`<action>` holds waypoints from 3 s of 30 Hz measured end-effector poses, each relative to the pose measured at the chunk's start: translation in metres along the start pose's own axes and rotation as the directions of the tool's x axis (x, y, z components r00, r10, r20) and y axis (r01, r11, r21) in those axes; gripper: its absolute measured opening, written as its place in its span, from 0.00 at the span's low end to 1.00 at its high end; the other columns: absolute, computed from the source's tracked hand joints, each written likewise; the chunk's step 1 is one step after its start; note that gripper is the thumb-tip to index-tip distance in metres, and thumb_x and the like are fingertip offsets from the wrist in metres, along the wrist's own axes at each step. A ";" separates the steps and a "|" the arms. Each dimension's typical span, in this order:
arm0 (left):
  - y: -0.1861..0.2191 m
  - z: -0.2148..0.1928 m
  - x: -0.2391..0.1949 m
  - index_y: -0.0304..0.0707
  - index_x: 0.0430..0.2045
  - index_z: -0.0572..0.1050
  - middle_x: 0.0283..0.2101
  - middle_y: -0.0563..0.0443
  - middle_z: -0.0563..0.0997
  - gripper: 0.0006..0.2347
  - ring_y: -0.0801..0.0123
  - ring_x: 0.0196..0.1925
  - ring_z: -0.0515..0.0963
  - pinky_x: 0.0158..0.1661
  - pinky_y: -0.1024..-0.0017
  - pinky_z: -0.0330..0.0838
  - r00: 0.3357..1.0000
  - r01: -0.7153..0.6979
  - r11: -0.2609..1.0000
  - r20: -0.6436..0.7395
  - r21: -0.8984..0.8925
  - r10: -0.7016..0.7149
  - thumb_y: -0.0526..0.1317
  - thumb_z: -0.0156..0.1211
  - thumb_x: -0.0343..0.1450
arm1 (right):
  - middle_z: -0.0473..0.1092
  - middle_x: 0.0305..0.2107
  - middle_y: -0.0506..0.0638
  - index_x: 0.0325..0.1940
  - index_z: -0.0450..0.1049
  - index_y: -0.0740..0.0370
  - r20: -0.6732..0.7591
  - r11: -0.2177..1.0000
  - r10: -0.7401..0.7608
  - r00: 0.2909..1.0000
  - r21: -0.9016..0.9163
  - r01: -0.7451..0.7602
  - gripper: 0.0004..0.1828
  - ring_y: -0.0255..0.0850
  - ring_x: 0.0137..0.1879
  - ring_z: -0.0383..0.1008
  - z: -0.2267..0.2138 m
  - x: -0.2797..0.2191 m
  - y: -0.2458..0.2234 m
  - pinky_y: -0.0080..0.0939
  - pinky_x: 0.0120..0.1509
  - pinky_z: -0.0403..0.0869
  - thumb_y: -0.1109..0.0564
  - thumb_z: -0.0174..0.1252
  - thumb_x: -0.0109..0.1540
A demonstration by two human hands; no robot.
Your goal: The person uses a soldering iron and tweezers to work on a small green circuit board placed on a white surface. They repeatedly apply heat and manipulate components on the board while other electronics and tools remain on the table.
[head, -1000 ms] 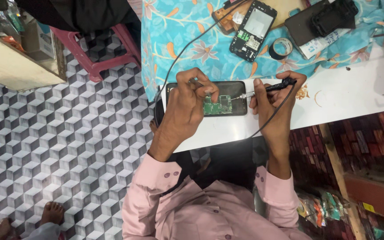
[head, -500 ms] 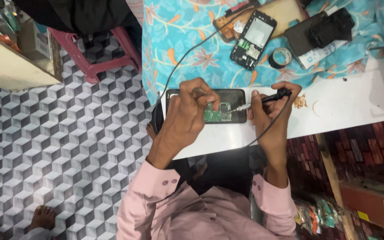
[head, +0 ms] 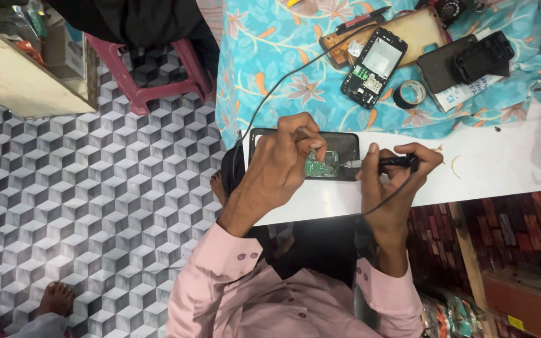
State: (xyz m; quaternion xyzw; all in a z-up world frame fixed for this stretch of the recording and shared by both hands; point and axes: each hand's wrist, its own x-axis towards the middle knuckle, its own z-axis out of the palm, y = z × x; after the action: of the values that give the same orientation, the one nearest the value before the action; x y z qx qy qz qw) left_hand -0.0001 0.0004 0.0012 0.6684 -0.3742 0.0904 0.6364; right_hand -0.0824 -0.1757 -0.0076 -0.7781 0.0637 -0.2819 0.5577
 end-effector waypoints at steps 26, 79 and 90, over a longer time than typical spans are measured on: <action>-0.001 0.001 -0.002 0.35 0.50 0.53 0.32 0.43 0.78 0.10 0.60 0.31 0.85 0.31 0.68 0.76 1.000 0.020 1.000 0.004 0.002 -0.020 0.27 0.45 0.80 | 0.66 0.21 0.50 0.55 0.47 0.57 -0.129 0.995 0.101 0.987 0.014 -0.100 0.18 0.35 0.25 0.68 0.001 0.009 -0.008 0.33 0.32 0.65 0.62 0.52 0.75; -0.004 -0.001 -0.003 0.35 0.51 0.52 0.31 0.45 0.79 0.12 0.61 0.29 0.84 0.30 0.69 0.75 0.999 0.023 0.999 0.028 0.024 -0.023 0.24 0.44 0.79 | 0.66 0.26 0.50 0.58 0.49 0.57 -0.018 0.981 0.166 0.986 0.106 -0.163 0.20 0.34 0.27 0.68 -0.008 0.015 0.013 0.32 0.31 0.65 0.62 0.57 0.75; -0.003 -0.001 -0.004 0.36 0.52 0.54 0.30 0.47 0.81 0.14 0.59 0.32 0.86 0.32 0.68 0.77 1.000 0.011 0.999 0.010 0.053 -0.011 0.23 0.47 0.77 | 0.67 0.26 0.50 0.58 0.48 0.57 0.095 0.983 0.120 0.988 0.127 -0.132 0.22 0.34 0.27 0.69 -0.008 0.019 0.014 0.30 0.30 0.64 0.61 0.57 0.74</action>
State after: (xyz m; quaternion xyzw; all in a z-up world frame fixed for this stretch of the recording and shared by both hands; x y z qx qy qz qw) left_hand -0.0002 0.0025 -0.0031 0.6875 -0.3712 0.0934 0.6171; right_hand -0.0682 -0.1954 -0.0117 -0.7452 0.0696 -0.2154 0.6272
